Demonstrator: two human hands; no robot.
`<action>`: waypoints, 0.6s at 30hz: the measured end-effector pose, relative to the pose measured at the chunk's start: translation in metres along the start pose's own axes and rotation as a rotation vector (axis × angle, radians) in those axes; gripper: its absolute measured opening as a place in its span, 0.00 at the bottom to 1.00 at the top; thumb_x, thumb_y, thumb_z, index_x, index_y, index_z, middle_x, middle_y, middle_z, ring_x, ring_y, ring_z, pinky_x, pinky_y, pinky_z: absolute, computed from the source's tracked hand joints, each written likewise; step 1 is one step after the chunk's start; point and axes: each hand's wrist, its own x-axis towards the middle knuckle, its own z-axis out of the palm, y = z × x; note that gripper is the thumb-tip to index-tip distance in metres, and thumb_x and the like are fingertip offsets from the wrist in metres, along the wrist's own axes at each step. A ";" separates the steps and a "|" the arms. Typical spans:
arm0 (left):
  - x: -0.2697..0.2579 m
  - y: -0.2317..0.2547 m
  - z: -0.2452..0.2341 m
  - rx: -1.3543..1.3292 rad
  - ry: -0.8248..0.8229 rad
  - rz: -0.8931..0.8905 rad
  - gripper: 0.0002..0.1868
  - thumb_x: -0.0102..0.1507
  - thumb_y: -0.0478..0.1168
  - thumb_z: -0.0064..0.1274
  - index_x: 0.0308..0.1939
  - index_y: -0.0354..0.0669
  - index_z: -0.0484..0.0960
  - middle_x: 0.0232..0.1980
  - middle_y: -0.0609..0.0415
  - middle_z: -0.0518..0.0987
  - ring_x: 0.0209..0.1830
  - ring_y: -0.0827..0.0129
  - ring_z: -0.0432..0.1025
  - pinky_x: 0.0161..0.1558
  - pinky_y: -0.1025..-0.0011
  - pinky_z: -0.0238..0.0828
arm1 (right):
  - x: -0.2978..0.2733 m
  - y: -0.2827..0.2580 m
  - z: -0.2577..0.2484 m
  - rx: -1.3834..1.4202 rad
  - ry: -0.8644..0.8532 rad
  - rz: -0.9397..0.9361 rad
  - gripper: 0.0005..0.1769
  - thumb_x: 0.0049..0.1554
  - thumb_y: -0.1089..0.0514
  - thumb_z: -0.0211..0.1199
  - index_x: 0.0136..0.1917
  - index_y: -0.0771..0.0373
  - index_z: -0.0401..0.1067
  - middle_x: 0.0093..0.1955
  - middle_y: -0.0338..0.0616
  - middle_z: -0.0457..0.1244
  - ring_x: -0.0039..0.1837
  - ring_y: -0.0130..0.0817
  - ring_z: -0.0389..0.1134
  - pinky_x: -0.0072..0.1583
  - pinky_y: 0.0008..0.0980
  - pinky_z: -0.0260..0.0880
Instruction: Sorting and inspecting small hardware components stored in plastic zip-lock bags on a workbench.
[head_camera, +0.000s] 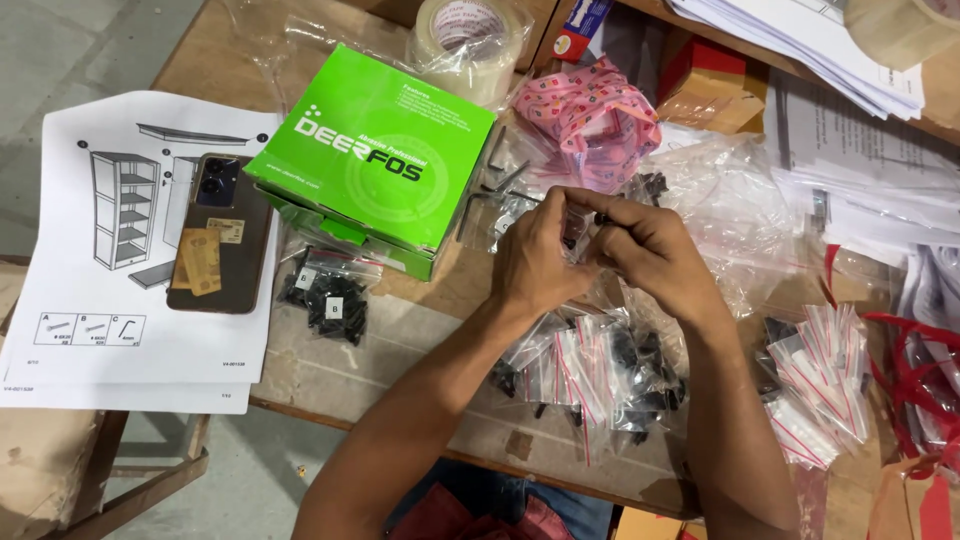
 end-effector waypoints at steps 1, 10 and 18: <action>0.000 0.001 -0.001 0.001 0.001 -0.004 0.30 0.46 0.40 0.69 0.48 0.38 0.71 0.36 0.49 0.79 0.35 0.54 0.77 0.37 0.60 0.74 | 0.000 0.002 -0.001 0.001 -0.003 0.002 0.27 0.61 0.66 0.50 0.73 0.65 0.69 0.39 0.35 0.65 0.39 0.18 0.62 0.41 0.21 0.63; -0.002 -0.002 0.002 -0.007 -0.030 -0.036 0.29 0.47 0.37 0.68 0.49 0.40 0.71 0.36 0.51 0.80 0.34 0.55 0.78 0.37 0.60 0.75 | 0.000 0.016 -0.004 0.006 -0.063 0.021 0.28 0.62 0.67 0.55 0.76 0.63 0.67 0.40 0.35 0.65 0.40 0.21 0.60 0.44 0.24 0.64; -0.002 0.006 -0.001 -0.109 -0.026 -0.020 0.26 0.52 0.37 0.66 0.51 0.43 0.73 0.38 0.52 0.82 0.34 0.60 0.81 0.39 0.65 0.77 | -0.002 -0.013 -0.002 0.266 -0.008 0.127 0.29 0.61 0.63 0.56 0.76 0.61 0.63 0.32 0.34 0.61 0.31 0.18 0.53 0.32 0.20 0.53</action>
